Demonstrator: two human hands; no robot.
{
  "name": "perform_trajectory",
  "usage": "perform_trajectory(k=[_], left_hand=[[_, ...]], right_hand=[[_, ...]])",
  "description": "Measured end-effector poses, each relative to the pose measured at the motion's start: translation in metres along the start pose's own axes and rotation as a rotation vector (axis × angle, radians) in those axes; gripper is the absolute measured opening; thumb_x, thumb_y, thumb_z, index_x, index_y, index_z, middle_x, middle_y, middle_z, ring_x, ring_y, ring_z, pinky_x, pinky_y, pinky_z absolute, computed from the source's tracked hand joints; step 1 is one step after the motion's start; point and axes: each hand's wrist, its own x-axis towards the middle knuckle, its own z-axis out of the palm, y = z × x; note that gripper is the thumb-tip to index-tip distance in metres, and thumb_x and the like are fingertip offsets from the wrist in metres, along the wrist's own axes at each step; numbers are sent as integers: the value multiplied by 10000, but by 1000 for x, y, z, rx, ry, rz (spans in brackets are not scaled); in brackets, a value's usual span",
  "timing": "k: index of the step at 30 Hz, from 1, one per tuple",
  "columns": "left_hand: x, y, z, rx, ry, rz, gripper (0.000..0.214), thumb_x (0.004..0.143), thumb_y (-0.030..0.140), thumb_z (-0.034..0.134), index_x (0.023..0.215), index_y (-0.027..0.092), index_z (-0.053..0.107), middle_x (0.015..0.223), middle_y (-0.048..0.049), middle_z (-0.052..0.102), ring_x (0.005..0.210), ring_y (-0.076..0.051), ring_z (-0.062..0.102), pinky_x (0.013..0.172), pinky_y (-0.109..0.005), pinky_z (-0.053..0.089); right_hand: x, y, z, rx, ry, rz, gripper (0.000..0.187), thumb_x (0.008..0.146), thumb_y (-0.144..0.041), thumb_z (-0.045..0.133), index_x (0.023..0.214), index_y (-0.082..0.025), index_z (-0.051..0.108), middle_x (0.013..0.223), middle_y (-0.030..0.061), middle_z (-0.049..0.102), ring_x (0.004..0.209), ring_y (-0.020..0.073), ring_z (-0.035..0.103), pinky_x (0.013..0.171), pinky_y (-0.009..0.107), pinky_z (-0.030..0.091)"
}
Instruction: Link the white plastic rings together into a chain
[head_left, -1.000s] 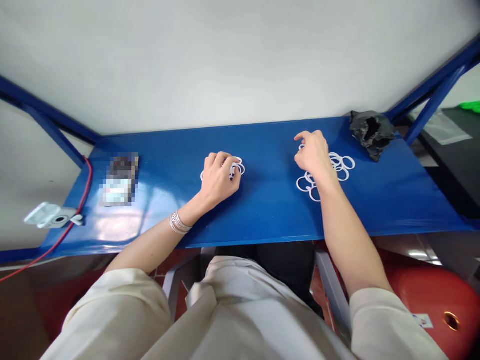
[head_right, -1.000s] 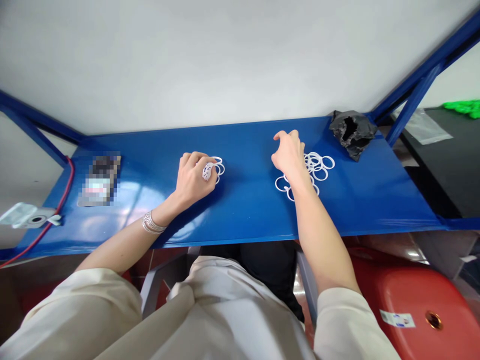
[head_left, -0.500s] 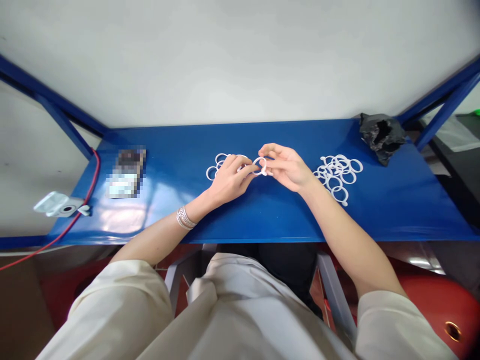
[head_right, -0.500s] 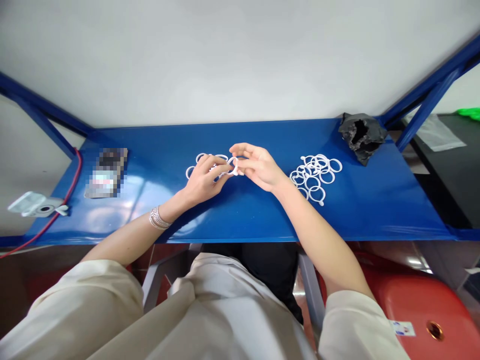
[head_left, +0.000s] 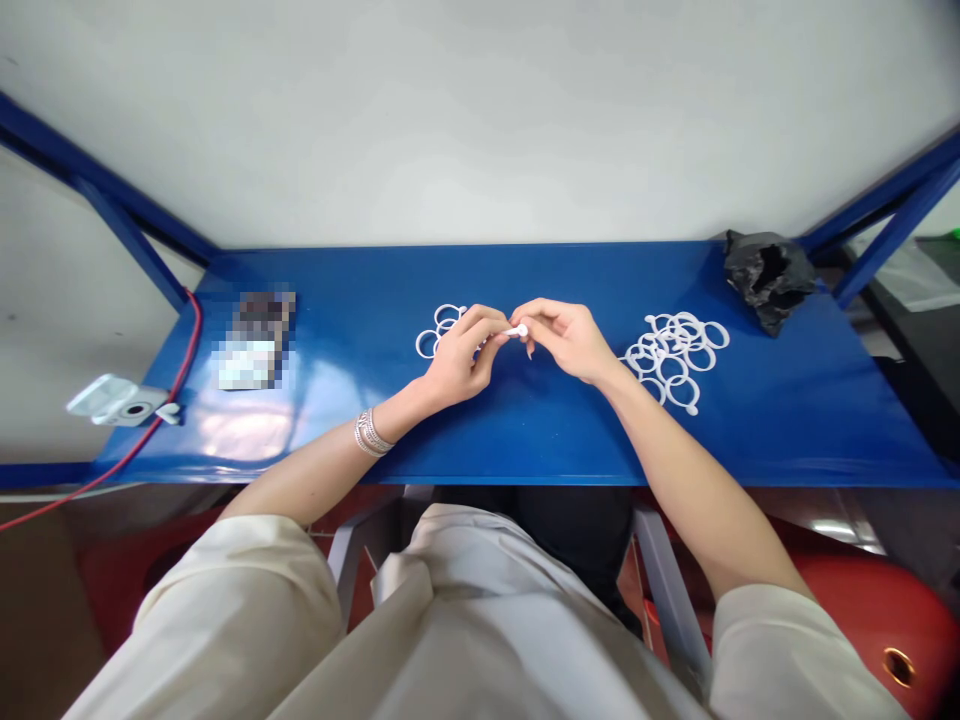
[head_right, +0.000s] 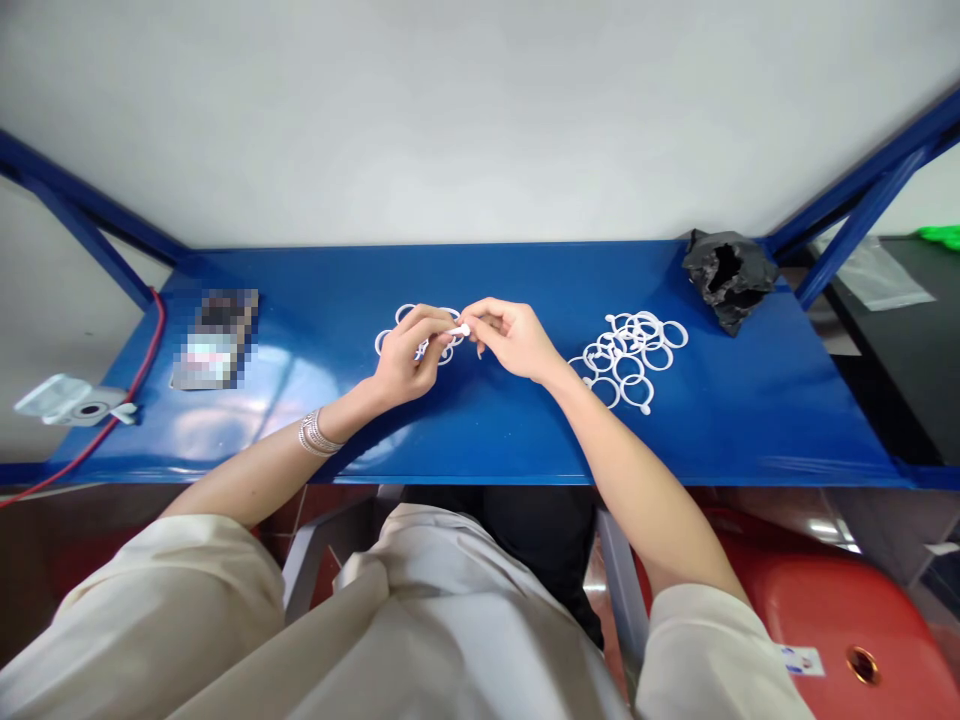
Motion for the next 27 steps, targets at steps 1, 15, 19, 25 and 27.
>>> perform_trajectory(k=[1,15,19,25,27], left_hand=[[0,1,0,-60,-15,-24,344,1142,401,429,1062,196,693,963,-97,719,843,-177,665,756,-333,544],[4,13,-4,-718,-260,-351,572,1014,574,587,606,209,420,541,29,360,507,-103,271,499,-308,266],[3,11,-2,-721,-235,-362,570,1003,563,585,597,213,390,550,17,381,522,-116,323,513,-317,303],[1,0,1,-647,-140,-305,517,1034,595,589,695,209,532,612,0,537,574,-138,503,580,-318,445],[0,-2,3,-621,-90,-298,457,1049,577,588,787,203,609,701,-16,611,600,-134,555,592,-310,482]], right_hand=[[0,1,0,-14,-13,8,344,897,-529,819,873,-196,737,773,25,679,634,143,592,596,293,519],[-4,9,39,378,-94,291,666,826,-621,787,518,-256,322,481,-105,218,414,45,179,384,223,176],[-4,10,37,395,-58,268,642,872,-605,735,528,-261,317,465,-105,201,417,57,180,386,230,219],[0,8,26,364,-27,198,537,827,-614,823,618,-205,546,551,-58,428,451,79,376,422,243,348],[0,7,23,363,-20,166,480,816,-580,844,662,-191,609,576,-41,494,468,89,435,438,246,375]])
